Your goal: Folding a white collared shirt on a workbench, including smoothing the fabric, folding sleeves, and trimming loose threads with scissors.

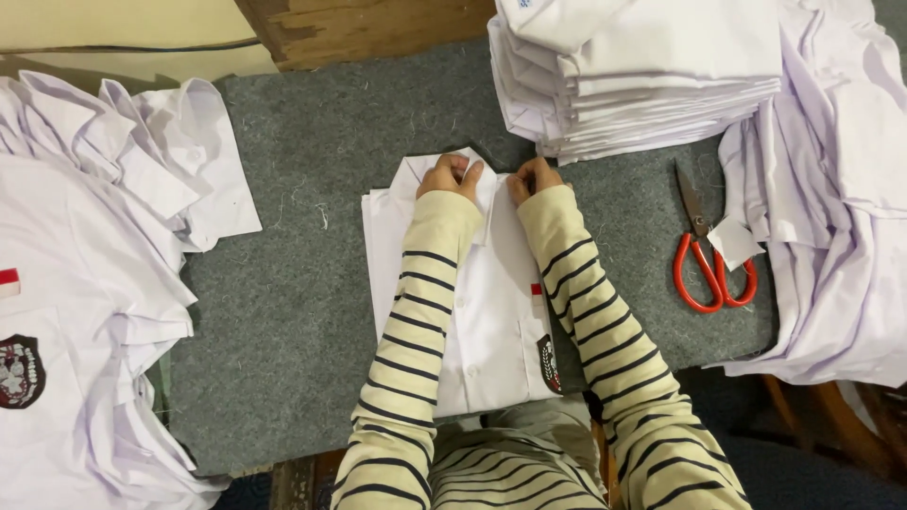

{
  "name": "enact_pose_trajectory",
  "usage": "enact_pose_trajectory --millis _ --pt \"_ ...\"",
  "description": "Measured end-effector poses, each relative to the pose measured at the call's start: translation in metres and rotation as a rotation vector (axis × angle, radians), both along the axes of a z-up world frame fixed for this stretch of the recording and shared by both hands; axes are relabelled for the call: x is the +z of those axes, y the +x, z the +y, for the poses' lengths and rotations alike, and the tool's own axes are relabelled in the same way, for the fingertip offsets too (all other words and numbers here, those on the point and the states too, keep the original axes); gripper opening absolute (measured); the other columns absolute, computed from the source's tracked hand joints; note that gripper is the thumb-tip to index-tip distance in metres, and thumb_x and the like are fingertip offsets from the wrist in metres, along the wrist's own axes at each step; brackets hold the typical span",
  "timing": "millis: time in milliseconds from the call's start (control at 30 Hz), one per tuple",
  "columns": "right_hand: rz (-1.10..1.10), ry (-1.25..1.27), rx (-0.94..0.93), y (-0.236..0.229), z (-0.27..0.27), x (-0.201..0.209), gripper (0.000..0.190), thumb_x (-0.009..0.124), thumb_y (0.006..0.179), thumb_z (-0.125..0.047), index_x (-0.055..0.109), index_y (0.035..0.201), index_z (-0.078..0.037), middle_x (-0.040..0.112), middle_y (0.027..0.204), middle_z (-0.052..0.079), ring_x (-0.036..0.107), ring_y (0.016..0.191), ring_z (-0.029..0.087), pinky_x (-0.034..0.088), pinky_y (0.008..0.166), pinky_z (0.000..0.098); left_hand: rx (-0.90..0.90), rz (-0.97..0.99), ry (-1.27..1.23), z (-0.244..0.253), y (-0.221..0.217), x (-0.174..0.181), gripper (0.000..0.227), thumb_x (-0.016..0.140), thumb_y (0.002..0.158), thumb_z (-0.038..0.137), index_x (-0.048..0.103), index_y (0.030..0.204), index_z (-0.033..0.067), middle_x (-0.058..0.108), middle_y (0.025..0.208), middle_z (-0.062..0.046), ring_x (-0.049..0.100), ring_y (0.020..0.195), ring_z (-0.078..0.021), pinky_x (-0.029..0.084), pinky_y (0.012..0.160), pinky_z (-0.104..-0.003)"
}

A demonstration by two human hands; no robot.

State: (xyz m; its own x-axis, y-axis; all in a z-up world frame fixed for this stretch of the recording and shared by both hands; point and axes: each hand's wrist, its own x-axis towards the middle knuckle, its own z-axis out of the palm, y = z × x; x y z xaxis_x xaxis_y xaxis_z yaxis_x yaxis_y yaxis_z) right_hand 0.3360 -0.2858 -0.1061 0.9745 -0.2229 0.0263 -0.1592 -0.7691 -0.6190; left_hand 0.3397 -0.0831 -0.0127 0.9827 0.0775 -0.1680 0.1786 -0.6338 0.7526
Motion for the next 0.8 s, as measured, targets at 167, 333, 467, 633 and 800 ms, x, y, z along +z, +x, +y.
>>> enact_pose_trajectory --millis 167,333,467,633,800 --pt "0.124 0.014 0.033 -0.016 0.019 0.06 0.017 0.062 0.097 -0.051 0.058 0.105 -0.037 0.068 0.108 -0.013 0.059 0.117 0.015 0.027 0.116 0.0569 0.006 0.053 0.038 0.0 0.001 0.0 0.03 0.066 0.09 0.058 0.065 0.102 0.03 0.076 0.096 0.005 0.07 0.103 -0.0197 0.053 0.092 -0.037" --pt "0.157 -0.052 0.03 -0.029 0.034 0.092 0.023 0.061 0.098 -0.054 0.062 0.107 -0.033 0.066 0.117 -0.011 0.057 0.122 0.016 0.032 0.112 0.0516 0.01 0.038 0.037 -0.002 0.004 -0.008 0.03 0.067 0.089 0.059 0.065 0.101 0.0311 0.075 0.096 0.006 0.07 0.103 -0.018 0.053 0.092 -0.036" --pt "0.193 -0.016 0.0 -0.04 0.044 0.118 0.028 0.05 0.105 -0.048 0.062 0.113 -0.025 0.069 0.121 0.001 0.061 0.121 0.022 0.034 0.11 0.0461 0.014 0.061 0.014 -0.003 0.015 -0.029 0.03 0.068 0.087 0.062 0.064 0.099 0.0345 0.074 0.097 0.014 0.068 0.106 -0.0127 0.051 0.096 -0.033" --pt "0.239 0.087 -0.034 -0.026 0.018 0.091 0.035 0.045 0.104 -0.059 0.065 0.117 -0.033 0.072 0.117 -0.001 0.063 0.119 0.023 0.042 0.109 0.044 0.042 0.053 -0.036 -0.001 0.007 -0.009 0.031 0.066 0.089 0.061 0.063 0.102 0.0329 0.075 0.1 0.012 0.068 0.108 -0.0138 0.05 0.097 -0.034" --pt "0.243 0.197 -0.081 -0.014 -0.01 0.038 0.031 0.071 0.09 -0.061 0.073 0.109 -0.037 0.076 0.098 -0.008 0.072 0.099 0.013 0.057 0.086 0.0311 0.038 0.052 -0.062 0.0 -0.004 0.013 0.03 0.068 0.091 0.054 0.066 0.103 0.027 0.076 0.1 0.007 0.07 0.106 -0.019 0.051 0.097 -0.038"
